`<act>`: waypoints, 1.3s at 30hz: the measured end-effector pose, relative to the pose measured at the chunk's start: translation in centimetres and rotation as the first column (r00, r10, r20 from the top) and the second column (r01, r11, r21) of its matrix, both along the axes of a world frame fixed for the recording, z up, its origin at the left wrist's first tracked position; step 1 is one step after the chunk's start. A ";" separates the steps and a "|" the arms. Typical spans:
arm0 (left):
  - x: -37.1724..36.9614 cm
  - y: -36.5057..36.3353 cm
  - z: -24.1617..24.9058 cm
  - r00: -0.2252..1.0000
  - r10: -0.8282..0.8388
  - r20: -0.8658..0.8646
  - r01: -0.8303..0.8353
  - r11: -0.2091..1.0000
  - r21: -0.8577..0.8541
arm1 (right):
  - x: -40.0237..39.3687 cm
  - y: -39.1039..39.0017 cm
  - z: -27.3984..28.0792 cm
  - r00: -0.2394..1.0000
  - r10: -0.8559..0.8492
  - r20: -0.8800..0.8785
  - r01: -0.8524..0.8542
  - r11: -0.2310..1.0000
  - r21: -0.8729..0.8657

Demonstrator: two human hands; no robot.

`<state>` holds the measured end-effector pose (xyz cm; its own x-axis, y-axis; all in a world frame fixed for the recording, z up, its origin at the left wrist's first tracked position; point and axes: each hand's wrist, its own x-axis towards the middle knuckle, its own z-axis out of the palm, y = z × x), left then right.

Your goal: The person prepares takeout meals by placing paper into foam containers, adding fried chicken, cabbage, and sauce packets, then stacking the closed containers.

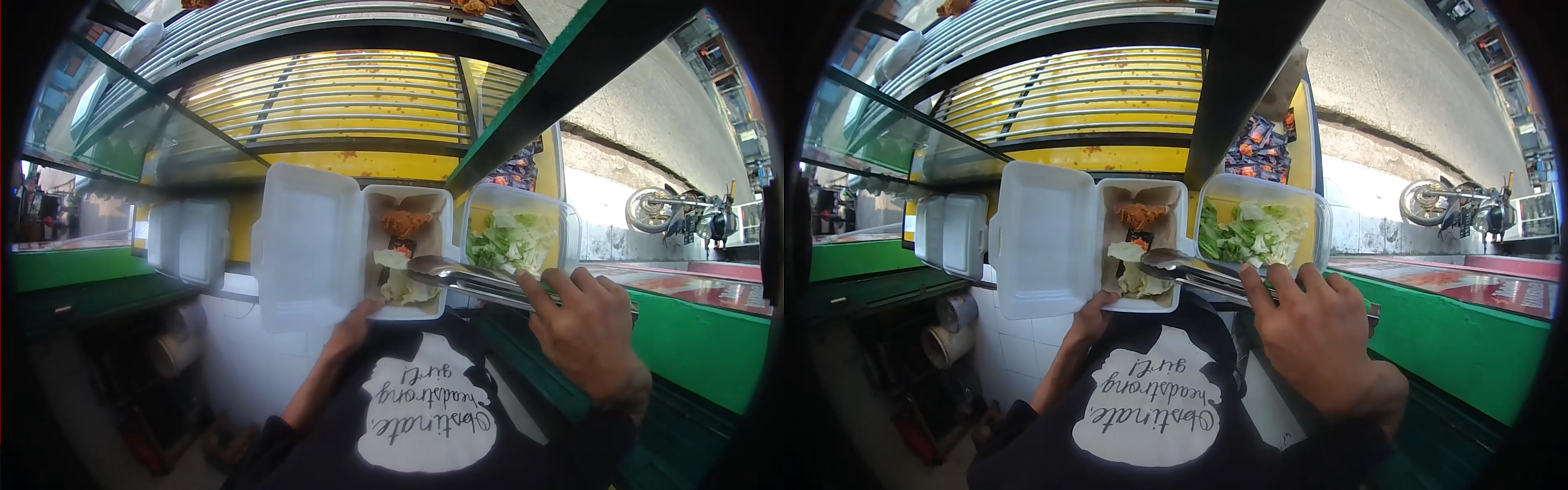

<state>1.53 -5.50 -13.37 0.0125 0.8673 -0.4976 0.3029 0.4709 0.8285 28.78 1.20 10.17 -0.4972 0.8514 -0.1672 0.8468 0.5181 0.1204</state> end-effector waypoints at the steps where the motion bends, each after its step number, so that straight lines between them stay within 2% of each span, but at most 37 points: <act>1: -0.2 0.1 -0.3 0.986 0.124 0.110 -0.119 0.992 -0.045 | -0.5 -0.1 -0.8 0.996 0.086 0.038 -0.085 0.996 -0.006; 2: -0.2 0.1 0.0 0.987 0.120 0.107 -0.116 0.992 -0.046 | -0.4 0.0 -0.5 0.996 0.082 0.036 -0.082 0.997 -0.007; 4: -0.1 0.1 0.6 0.997 0.075 0.029 -0.077 0.995 0.063 | -0.4 0.3 1.0 0.998 0.031 -0.051 -0.033 0.998 -0.051; 5: -0.2 0.0 0.3 0.997 0.075 0.034 -0.077 0.995 0.062 | 0.0 0.2 2.2 0.998 0.030 -0.046 -0.032 0.998 -0.052; 7: -0.4 -0.1 -0.9 0.989 0.134 0.058 -0.133 0.991 -0.011 | 1.8 -0.3 4.6 0.988 -0.134 -0.074 0.134 0.991 -0.010; 8: -0.5 0.0 -1.4 0.989 0.125 0.072 -0.125 0.992 -0.012 | 2.8 -0.6 4.9 0.988 -0.142 -0.060 0.142 0.990 -0.007; 10: -0.6 0.0 -2.7 0.917 0.301 0.261 -0.267 0.951 -0.159 | 4.7 -1.2 5.2 0.952 -0.305 -0.036 0.307 0.939 0.155; 11: -1.2 -0.7 -4.8 0.874 0.317 0.368 -0.295 0.949 -0.117 | 5.2 -0.8 4.9 0.919 -0.394 0.016 0.388 0.911 0.140; 15: -0.9 -0.1 -4.3 0.863 0.282 0.420 -0.280 0.957 -0.068 | 5.7 2.5 1.0 0.905 -0.395 0.160 0.385 0.918 0.091; 19: -0.5 0.7 -3.2 0.796 0.403 0.451 -0.341 0.915 -0.216 | 6.3 4.7 -3.3 0.910 -0.353 0.216 0.349 0.935 0.059; 20: -0.5 0.7 -3.1 0.766 0.452 0.457 -0.363 0.891 -0.272 | 6.4 4.8 -3.3 0.910 -0.354 0.216 0.350 0.935 0.060; 24: -0.2 1.1 -1.8 0.795 0.419 0.438 -0.354 0.908 -0.225 | 6.3 4.5 -1.8 0.905 -0.351 0.238 0.345 0.936 0.069; 26: 0.0 1.0 -1.8 0.723 0.489 0.489 -0.394 0.872 -0.290 | 6.1 3.5 0.5 0.910 -0.350 0.224 0.342 0.937 0.074; 27: -0.1 0.8 -1.4 0.717 0.503 0.482 -0.409 0.864 -0.294 | 6.0 2.8 1.7 0.922 -0.353 0.158 0.343 0.935 0.084; 28: -0.3 0.5 -0.9 0.911 0.281 0.301 -0.266 0.960 -0.091 | 5.7 2.2 2.7 0.933 -0.348 0.088 0.341 0.936 0.090; 29: -0.6 0.2 -0.5 0.997 0.055 0.050 -0.058 0.996 0.063 | 5.3 1.5 3.6 0.942 -0.325 0.082 0.319 0.944 0.078; 31: -0.6 0.3 -0.3 0.991 0.109 0.077 -0.113 0.992 0.050 | 4.8 0.2 4.7 0.940 -0.335 -0.067 0.339 0.938 0.070; 34: -0.3 0.6 0.5 0.980 0.150 0.129 -0.154 0.988 0.019 | 3.6 -0.8 4.7 0.942 -0.317 -0.113 0.332 0.931 0.150; 36: 0.0 0.8 1.4 0.981 0.156 0.118 -0.145 0.985 -0.095 | 3.7 -0.7 4.6 0.944 -0.316 -0.095 0.327 0.934 0.147; 39: 0.9 0.9 1.0 0.958 0.200 0.208 -0.177 0.977 -0.123 | 5.2 -0.4 4.7 0.940 -0.336 -0.057 0.341 0.928 0.151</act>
